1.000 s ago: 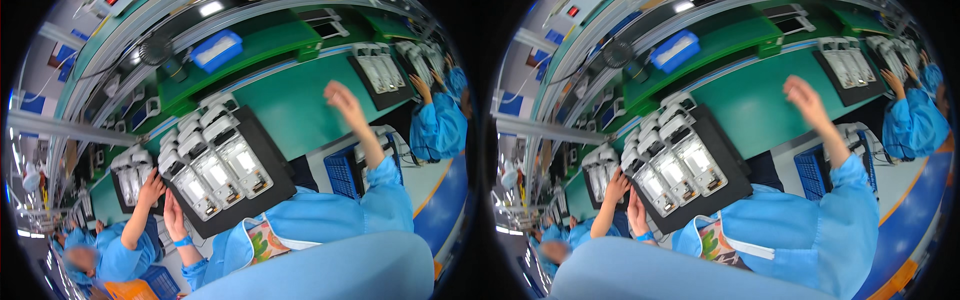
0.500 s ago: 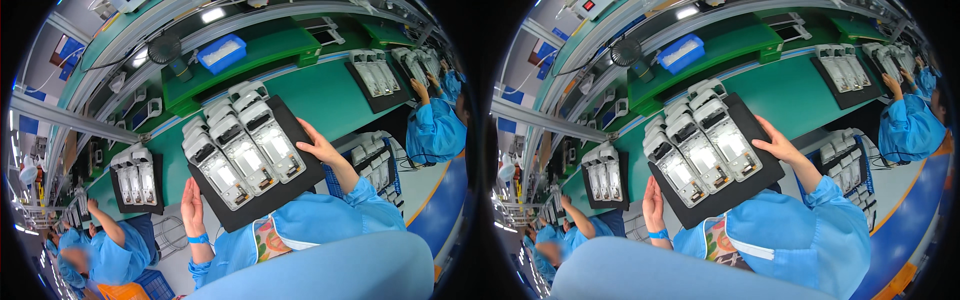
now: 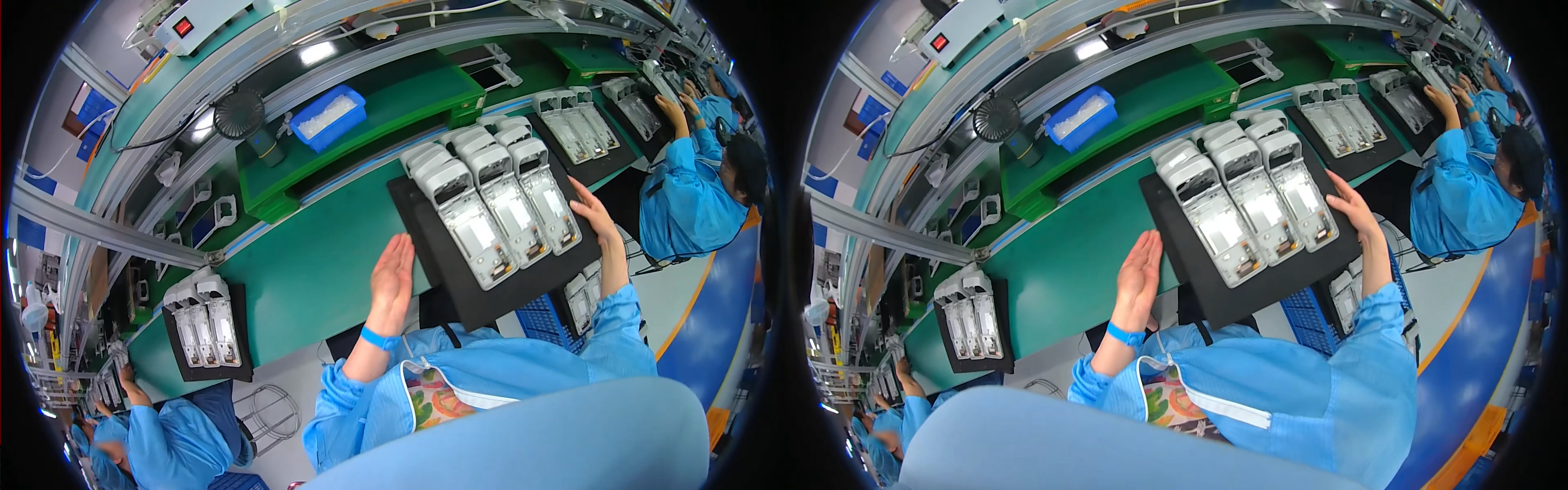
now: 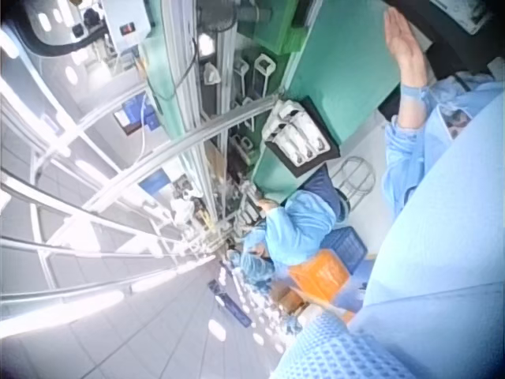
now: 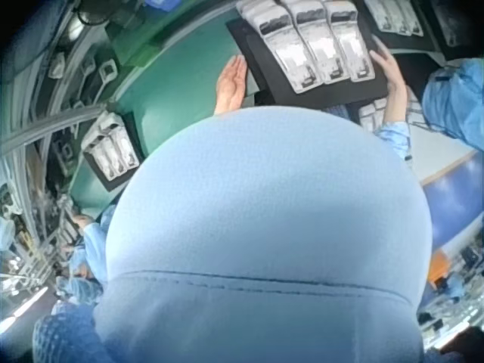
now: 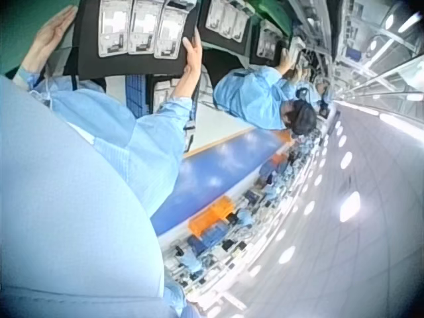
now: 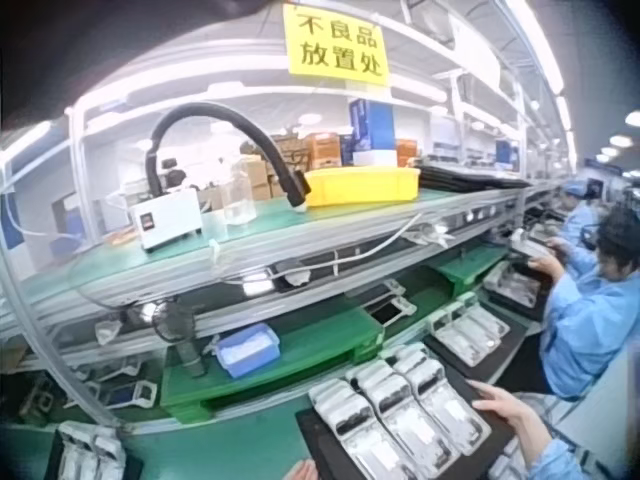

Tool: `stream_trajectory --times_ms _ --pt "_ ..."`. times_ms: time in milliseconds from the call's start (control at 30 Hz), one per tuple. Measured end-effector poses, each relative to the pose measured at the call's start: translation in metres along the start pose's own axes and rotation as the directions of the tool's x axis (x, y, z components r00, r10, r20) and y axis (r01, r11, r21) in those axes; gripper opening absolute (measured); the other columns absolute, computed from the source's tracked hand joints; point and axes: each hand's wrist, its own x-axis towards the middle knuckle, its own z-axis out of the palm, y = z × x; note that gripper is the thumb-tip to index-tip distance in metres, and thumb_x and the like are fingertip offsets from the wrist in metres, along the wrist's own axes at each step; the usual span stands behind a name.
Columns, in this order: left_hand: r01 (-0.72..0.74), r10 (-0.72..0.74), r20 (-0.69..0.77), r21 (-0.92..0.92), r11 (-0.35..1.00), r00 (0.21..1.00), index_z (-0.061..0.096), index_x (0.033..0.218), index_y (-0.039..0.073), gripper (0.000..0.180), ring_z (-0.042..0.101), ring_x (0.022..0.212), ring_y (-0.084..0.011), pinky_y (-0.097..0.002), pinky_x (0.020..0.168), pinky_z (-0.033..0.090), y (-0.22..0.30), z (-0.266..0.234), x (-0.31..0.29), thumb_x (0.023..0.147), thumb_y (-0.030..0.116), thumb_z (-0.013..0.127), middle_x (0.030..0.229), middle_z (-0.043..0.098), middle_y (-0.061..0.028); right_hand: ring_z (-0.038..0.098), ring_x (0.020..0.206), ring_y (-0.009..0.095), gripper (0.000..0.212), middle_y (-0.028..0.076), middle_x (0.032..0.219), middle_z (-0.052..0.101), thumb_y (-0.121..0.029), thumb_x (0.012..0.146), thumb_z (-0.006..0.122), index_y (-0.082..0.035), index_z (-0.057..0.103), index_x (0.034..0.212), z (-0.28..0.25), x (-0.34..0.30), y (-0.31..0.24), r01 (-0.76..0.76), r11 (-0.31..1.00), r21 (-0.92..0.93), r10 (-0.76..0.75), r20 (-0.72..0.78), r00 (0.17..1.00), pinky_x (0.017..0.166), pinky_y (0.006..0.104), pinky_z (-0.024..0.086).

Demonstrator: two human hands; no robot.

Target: Manually place small electronic components into plastic device housings on an assembly line.

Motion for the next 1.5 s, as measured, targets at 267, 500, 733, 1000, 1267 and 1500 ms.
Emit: stream_trajectory --times_ms 267,500,733,1000,1267,1500 --pt "0.07 -0.066 0.066 -0.053 0.996 0.996 0.036 0.149 -0.016 0.043 0.044 0.146 -0.0357 -0.042 0.125 0.038 -0.029 0.035 0.045 0.108 -0.004 0.038 0.156 0.04 -0.0297 0.034 0.152 0.026 0.068 0.012 0.163 0.041 -0.029 0.1 0.068 -0.012 0.041 0.16 -0.059 0.047 0.001 -0.002 0.979 -0.205 -0.009 -0.054 0.998 0.123 0.0362 0.025" --pt "0.141 -0.122 0.161 -0.116 0.983 0.979 0.039 0.145 -0.017 0.042 0.053 0.137 -0.0382 -0.0426 0.121 0.043 -0.014 0.014 0.031 0.105 -0.006 0.043 0.147 0.05 -0.0324 0.046 0.144 0.021 0.055 0.013 0.154 0.053 -0.029 0.106 0.06 -0.003 0.048 0.154 -0.068 0.061 0.017 0.112 0.82 -0.561 -0.183 -0.071 0.981 0.118 0.0314 0.033" --pt "0.089 -0.042 0.289 -0.151 0.984 0.956 0.048 0.14 -0.015 0.038 0.055 0.136 -0.0369 -0.0413 0.121 0.044 0.035 -0.046 -0.051 0.106 0.002 0.051 0.142 0.056 -0.0284 0.061 0.126 0.023 0.038 0.015 0.139 0.064 -0.017 0.103 0.065 0.0 0.063 0.137 -0.119 0.068 0.019 0.218 0.274 -0.936 -0.583 0.019 0.812 0.107 0.0338 0.046" --pt "-0.428 0.42 -0.096 -0.087 0.899 0.902 0.048 0.14 -0.013 0.04 0.052 0.139 -0.0379 -0.0424 0.122 0.041 0.087 -0.227 -0.175 0.105 0.004 0.052 0.145 0.053 -0.028 0.069 0.099 0.019 0.018 0.012 0.109 0.073 0.002 0.094 0.069 0.0 0.072 0.111 0.302 -0.064 -0.089 0.596 0.699 -0.395 -0.548 0.24 0.801 0.086 0.0323 0.056" --pt "-0.661 0.554 -0.479 -0.078 0.746 0.681 0.034 0.147 -0.02 0.047 0.046 0.143 -0.0379 -0.041 0.126 0.038 0.163 -0.303 -0.212 0.104 -0.003 0.046 0.15 0.044 -0.033 0.069 0.108 0.02 0.038 0.012 0.122 0.069 -0.015 0.098 0.07 0.0 0.062 0.132 0.57 -0.098 0.007 -0.014 1.0 -0.002 0.008 0.902 0.432 0.094 0.0307 0.056" --pt "-0.619 0.544 -0.394 -0.086 0.781 0.741 0.031 0.149 -0.02 0.05 0.04 0.148 -0.0348 -0.0396 0.127 0.034 0.186 -0.308 -0.214 0.104 -0.004 0.047 0.155 0.039 -0.0323 0.059 0.129 0.024 0.055 0.017 0.131 0.064 -0.036 0.105 0.062 0.006 0.053 0.139 0.693 -0.107 0.008 -0.579 0.815 0.014 0.238 0.904 0.357 0.111 0.0369 0.047"
